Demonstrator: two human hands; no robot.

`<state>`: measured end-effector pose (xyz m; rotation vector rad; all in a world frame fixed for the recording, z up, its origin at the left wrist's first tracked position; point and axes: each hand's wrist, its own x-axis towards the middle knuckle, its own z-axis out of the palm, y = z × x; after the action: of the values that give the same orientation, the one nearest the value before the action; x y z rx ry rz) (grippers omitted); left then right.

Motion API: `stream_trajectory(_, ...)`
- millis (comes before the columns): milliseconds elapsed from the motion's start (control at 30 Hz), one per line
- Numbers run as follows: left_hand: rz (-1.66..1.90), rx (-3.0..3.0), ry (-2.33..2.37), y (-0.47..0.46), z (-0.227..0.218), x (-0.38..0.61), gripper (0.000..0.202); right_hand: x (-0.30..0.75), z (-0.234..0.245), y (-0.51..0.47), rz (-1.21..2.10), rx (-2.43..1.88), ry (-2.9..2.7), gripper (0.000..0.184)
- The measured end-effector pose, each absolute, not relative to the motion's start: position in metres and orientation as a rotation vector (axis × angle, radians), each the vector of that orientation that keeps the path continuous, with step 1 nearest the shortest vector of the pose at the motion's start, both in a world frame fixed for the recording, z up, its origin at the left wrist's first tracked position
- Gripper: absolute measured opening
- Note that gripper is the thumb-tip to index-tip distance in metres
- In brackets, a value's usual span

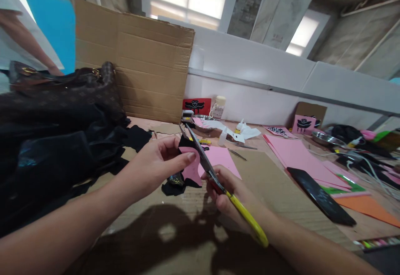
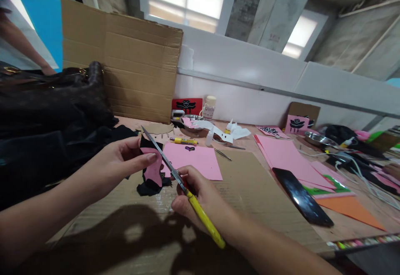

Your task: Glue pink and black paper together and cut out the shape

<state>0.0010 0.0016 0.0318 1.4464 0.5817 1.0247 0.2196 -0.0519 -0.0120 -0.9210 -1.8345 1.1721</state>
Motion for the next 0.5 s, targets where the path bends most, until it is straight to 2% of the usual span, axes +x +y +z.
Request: stream_trajectory(500,1.020,1.420,0.566,0.0006,0.0323,0.0019,0.004,0.2188,-0.0123,-0.0538,1.153,-0.967,-1.815,0.062)
